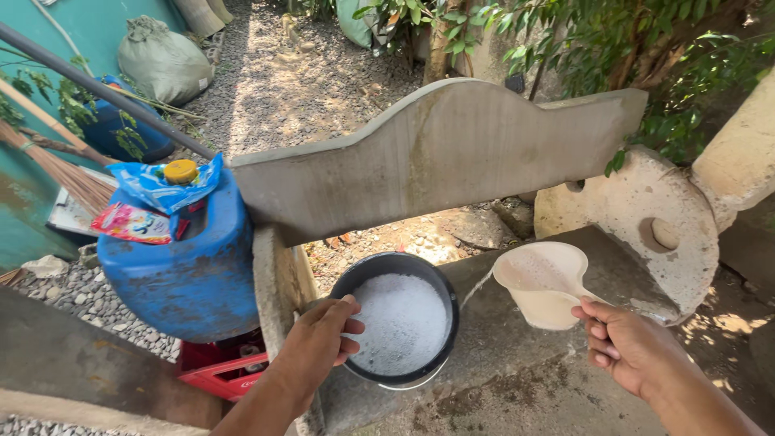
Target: The person prepares soapy water by pouring detergent powder from a packet into a bucket and then adding water using a plastic scoop.
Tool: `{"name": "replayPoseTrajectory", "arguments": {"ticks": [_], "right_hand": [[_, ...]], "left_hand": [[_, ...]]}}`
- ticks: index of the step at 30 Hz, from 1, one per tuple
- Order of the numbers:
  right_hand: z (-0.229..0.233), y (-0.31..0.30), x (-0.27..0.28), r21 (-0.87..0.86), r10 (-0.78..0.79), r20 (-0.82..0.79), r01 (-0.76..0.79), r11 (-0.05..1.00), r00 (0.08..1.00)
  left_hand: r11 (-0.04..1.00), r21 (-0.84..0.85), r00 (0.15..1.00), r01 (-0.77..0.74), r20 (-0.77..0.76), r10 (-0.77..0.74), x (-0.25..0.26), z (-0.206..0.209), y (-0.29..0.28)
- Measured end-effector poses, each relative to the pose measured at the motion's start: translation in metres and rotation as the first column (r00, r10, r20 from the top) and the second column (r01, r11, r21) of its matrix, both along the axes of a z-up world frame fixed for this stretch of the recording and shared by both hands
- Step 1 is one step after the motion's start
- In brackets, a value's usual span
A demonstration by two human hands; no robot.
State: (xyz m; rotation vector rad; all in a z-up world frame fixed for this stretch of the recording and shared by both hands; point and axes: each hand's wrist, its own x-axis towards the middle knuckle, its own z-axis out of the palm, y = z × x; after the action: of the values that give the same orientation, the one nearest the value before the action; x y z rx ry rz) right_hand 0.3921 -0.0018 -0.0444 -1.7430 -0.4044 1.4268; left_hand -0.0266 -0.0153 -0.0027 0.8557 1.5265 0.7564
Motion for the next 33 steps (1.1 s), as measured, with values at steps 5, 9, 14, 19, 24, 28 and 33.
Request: {"name": "replayPoseTrajectory", "arguments": {"ticks": [5,9,14,19,24,28,33], "right_hand": [[0.008,-0.017,-0.028,-0.043,-0.046,0.074,0.049,0.998,0.996],[0.011,-0.032,-0.044,0.011,-0.023,0.03,0.022,1.0,0.999],[0.018,-0.048,-0.069,-0.011,0.123,0.003,-0.123,0.992,0.992],[0.037,-0.056,-0.114,-0.009,0.262,0.013,-0.262,0.965,0.965],[0.047,-0.049,-0.167,-0.006,0.349,-0.034,-0.35,0.937,0.936],[0.048,-0.039,-0.202,-0.008,0.425,0.007,-0.425,0.905,0.905],[0.047,-0.026,-0.224,-0.028,0.483,0.027,-0.482,0.876,0.875]], "left_hand": [[1.0,0.019,0.999,-0.001,0.034,0.0,-0.023,0.001,-0.015],[1.0,-0.007,0.999,-0.022,0.03,0.022,-0.04,0.004,-0.023],[0.998,-0.036,0.998,-0.056,0.015,0.057,-0.062,0.0,-0.034],[0.994,-0.068,0.996,-0.09,0.024,0.092,-0.074,-0.003,-0.04],[0.988,-0.028,0.985,-0.151,0.079,0.153,-0.084,-0.009,-0.053],[0.982,-0.018,0.978,-0.19,0.082,0.19,-0.099,-0.01,-0.064],[0.968,-0.028,0.966,-0.251,0.057,0.252,-0.117,-0.007,-0.076]]}}
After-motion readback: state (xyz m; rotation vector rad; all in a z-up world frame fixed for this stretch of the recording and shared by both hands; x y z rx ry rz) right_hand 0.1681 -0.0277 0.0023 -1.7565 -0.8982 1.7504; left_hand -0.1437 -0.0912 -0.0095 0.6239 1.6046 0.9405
